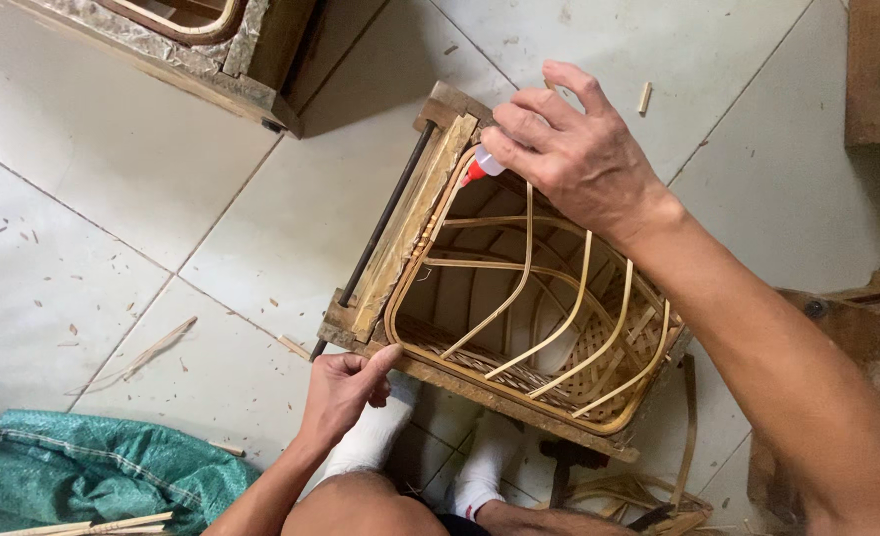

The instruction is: The person sits on the floor assembling a bamboo basket frame held in a wooden jig. They fit curved bamboo ribs into the woven rim, trim rib ends with pliers, tap ribs tight with a hammer, and squeeze glue from a bottle along the joints, rotating the basket to work around its sides.

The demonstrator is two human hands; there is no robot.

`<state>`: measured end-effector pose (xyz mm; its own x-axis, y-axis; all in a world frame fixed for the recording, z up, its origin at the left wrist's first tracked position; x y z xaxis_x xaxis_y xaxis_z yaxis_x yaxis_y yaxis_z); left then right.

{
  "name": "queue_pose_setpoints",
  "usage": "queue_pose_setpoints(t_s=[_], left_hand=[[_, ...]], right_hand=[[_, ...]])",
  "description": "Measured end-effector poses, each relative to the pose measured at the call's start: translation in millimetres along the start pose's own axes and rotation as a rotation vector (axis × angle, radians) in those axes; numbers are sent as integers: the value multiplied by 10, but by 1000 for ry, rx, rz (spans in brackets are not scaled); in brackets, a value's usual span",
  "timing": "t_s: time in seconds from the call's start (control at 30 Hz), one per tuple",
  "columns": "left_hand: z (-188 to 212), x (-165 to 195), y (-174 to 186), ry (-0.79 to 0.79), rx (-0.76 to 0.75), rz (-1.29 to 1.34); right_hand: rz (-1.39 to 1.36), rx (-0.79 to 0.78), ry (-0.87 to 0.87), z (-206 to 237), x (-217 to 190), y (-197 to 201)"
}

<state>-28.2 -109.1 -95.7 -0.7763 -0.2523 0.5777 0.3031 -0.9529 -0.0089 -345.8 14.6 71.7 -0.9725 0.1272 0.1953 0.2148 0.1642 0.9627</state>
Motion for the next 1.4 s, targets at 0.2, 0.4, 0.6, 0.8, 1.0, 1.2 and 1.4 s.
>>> queue_pose_setpoints(t_s=[0.2, 0.4, 0.6, 0.8, 1.0, 1.2, 1.4], left_hand=[[-16, -16, 5, 5, -18, 2], [-22, -5, 30, 37, -6, -27], [-27, -36, 30, 39, -4, -14], [-24, -77, 56, 14, 7, -50], [-55, -115, 66, -15, -8, -87], [-57, -162, 46, -45, 1, -50], [-71, -204, 39, -35, -4, 8]], right_hand=[[37, -15, 42, -117, 1, 45], [76, -38, 50, -134, 128, 42], [59, -38, 19, -27, 316, -30], [-145, -133, -442, 576, 265, 58], [-346, -163, -721, 1133, -189, 66], [-205, -38, -646, 1039, -208, 62], [-152, -55, -620, 847, -209, 166]])
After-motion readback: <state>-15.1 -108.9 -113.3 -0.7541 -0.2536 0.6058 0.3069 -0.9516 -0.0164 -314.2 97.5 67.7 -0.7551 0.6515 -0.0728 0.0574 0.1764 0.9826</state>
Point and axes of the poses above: each hand's wrist, its own z-axis away from the middle knuckle, its own y-axis out of the back of the hand, x = y × z, the point moved 5 cm from there along -z, towards the middle knuckle, and after that the axes turned 5 degrees about -z, right-handed, at the moved point
